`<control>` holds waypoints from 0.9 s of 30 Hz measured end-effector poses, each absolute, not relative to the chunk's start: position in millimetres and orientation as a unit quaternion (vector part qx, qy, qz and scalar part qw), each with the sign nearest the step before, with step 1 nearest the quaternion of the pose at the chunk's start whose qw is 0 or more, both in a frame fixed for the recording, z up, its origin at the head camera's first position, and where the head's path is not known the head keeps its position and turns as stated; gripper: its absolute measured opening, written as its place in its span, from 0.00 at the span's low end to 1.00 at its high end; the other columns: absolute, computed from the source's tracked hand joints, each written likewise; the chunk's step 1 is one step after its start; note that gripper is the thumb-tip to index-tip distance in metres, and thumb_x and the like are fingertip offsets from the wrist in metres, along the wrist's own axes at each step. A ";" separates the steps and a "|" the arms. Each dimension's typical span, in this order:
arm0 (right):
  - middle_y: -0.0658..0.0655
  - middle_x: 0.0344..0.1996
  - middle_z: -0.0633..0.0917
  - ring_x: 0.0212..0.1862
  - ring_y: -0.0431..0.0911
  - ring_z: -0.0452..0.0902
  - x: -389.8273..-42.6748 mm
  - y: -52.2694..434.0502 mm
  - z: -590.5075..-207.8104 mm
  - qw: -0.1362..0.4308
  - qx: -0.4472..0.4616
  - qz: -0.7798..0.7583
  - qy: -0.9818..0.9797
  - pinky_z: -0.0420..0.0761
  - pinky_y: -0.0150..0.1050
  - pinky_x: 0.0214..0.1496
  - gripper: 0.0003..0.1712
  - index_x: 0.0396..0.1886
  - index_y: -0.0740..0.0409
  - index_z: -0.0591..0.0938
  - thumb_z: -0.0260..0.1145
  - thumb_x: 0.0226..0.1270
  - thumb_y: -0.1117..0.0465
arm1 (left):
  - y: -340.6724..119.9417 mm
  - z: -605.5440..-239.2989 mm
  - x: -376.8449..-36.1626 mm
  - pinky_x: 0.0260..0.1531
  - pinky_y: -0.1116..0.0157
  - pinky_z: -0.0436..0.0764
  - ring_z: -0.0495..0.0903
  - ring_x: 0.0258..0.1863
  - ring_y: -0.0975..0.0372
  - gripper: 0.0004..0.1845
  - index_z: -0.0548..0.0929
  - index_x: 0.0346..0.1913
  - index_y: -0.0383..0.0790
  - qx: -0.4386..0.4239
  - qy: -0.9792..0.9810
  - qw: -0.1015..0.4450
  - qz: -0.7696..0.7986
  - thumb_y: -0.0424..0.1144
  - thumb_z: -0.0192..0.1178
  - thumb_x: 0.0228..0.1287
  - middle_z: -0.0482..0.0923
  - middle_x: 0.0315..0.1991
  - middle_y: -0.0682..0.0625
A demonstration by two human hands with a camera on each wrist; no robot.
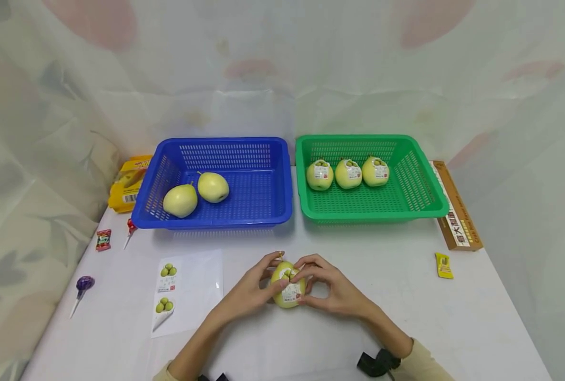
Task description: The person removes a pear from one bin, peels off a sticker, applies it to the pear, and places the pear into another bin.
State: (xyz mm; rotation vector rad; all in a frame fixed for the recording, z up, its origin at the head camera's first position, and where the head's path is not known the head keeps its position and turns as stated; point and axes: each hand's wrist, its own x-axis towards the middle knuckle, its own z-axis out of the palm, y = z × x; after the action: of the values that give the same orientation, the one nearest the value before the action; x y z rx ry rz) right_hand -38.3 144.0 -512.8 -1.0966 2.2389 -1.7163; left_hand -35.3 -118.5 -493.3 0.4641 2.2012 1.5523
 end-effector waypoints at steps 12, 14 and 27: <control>0.57 0.78 0.74 0.78 0.55 0.73 -37.4 133.5 -503.1 0.107 -0.355 -0.502 0.782 0.88 0.37 0.61 0.31 0.70 0.40 0.82 0.81 0.69 0.53 | -122.0 -495.4 -40.1 0.39 0.56 0.96 0.84 0.62 0.42 0.26 0.64 0.81 0.28 0.141 0.724 0.234 0.633 0.37 0.44 0.90 0.75 0.73 0.28; 0.58 0.80 0.72 0.77 0.55 0.73 -38.4 137.0 -496.8 0.136 -0.346 -0.511 0.775 0.90 0.36 0.55 0.31 0.71 0.40 0.81 0.79 0.71 0.54 | -120.0 -494.5 -40.2 0.39 0.54 0.96 0.84 0.64 0.41 0.26 0.65 0.81 0.28 0.141 0.711 0.229 0.650 0.38 0.44 0.90 0.74 0.74 0.27; 0.58 0.76 0.75 0.65 0.46 0.79 -148.9 211.7 -368.7 0.156 -0.338 -0.496 0.784 0.92 0.51 0.59 0.34 0.75 0.53 0.77 0.74 0.71 0.67 | -87.4 -463.2 -61.5 0.54 0.60 0.93 0.80 0.71 0.38 0.26 0.68 0.81 0.41 0.223 0.735 0.129 0.627 0.40 0.53 0.87 0.77 0.74 0.33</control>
State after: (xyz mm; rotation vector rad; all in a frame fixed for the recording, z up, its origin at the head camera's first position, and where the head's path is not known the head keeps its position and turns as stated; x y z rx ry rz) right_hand -148.9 211.7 -368.7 -0.9687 2.2458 -1.4217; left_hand -61.5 -87.4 -463.2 0.6477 2.1380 1.8226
